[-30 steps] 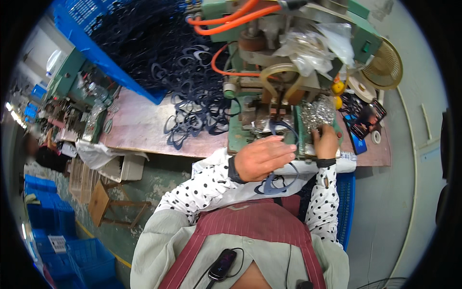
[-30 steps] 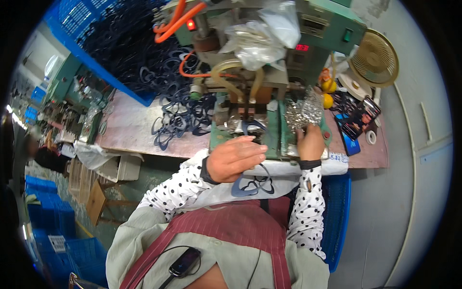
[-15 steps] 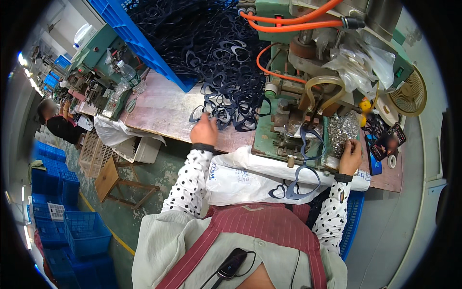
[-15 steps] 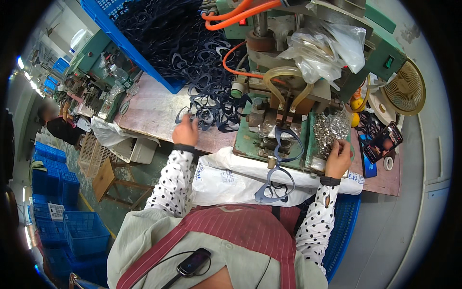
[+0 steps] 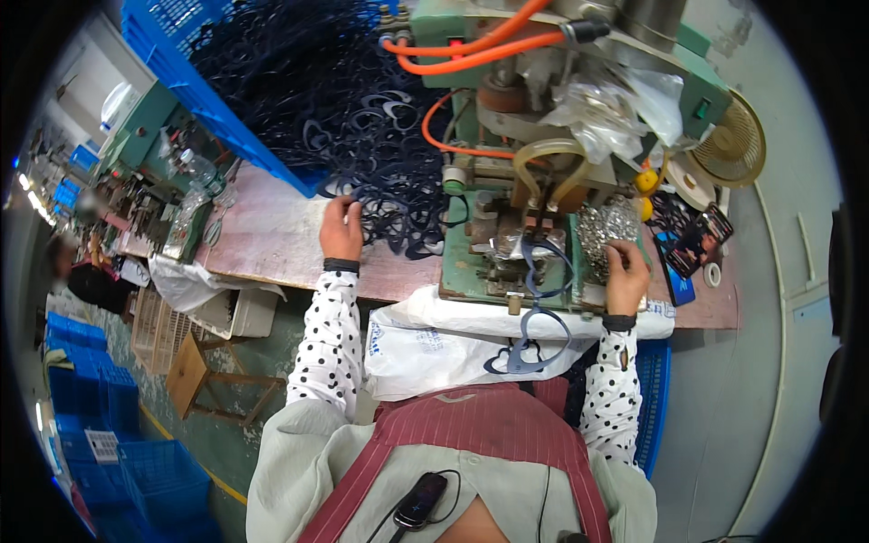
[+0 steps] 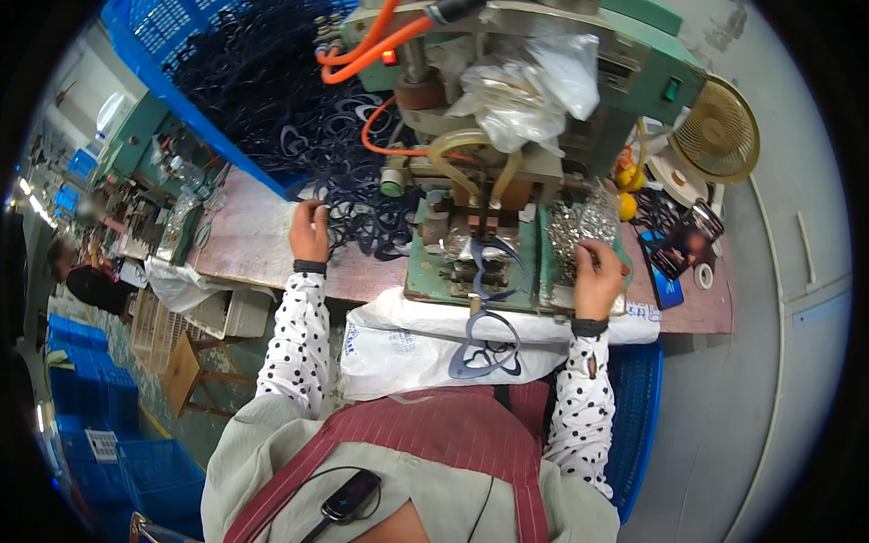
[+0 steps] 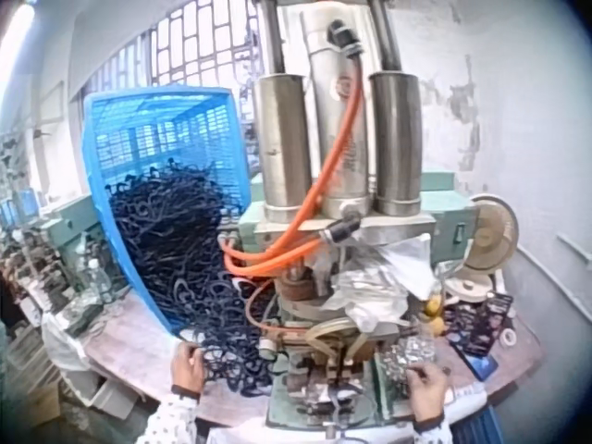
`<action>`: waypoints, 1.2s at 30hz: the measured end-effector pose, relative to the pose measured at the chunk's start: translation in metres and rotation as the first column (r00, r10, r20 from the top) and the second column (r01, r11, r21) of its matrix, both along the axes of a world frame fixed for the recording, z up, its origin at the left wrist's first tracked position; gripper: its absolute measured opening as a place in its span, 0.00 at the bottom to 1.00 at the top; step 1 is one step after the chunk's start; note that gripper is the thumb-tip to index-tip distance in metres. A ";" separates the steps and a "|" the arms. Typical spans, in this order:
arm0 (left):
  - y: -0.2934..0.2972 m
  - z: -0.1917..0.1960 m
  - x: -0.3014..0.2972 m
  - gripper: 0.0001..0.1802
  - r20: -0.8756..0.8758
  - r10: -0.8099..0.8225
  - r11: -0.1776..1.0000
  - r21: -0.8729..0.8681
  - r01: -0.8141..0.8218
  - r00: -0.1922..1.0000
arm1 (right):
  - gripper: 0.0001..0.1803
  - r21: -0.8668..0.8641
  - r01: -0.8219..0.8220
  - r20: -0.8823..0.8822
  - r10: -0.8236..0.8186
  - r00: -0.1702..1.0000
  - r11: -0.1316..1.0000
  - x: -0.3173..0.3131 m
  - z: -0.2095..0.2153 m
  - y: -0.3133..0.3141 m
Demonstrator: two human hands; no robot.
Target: The person repeatedly picks dark blue shoe parts from a blue crate and places them into a press machine, then removes the processed parts and sets them aside. The cycle continues throughout the clip.
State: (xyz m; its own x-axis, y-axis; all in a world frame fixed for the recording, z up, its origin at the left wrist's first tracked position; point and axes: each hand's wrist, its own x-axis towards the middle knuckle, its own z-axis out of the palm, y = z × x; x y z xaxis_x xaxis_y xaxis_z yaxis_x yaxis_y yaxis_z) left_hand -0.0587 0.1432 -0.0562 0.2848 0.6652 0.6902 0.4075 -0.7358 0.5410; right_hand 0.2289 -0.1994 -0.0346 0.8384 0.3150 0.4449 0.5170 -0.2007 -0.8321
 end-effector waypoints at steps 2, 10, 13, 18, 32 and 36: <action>0.005 0.001 0.001 0.09 0.056 0.041 0.999 0.020 -0.042 0.998 | 0.07 0.036 -0.090 -0.079 0.093 0.993 0.995 -0.012 0.020 0.009; -0.022 0.043 0.028 0.22 0.276 -0.045 0.847 -0.498 0.183 0.960 | 0.11 0.165 -0.368 -0.228 0.398 0.888 0.915 -0.064 0.076 0.031; -0.032 0.048 0.030 0.20 0.453 -0.137 0.584 -0.682 0.441 0.881 | 0.18 0.164 -0.373 -0.248 0.404 0.880 0.913 -0.070 0.077 0.042; -0.086 0.058 0.040 0.08 0.469 -0.210 0.807 -0.413 0.423 0.858 | 0.22 0.127 -0.338 -0.278 0.360 0.890 0.933 -0.076 0.090 0.054; -0.190 0.089 0.079 0.22 -0.220 -0.871 0.349 0.353 0.868 0.440 | 0.23 0.051 -0.157 -0.017 0.158 0.987 0.986 -0.041 0.064 0.037; -0.189 0.081 0.088 0.24 -0.175 -0.893 0.346 0.325 0.880 0.415 | 0.20 -0.239 0.280 0.276 -0.212 0.937 0.930 0.017 0.011 -0.005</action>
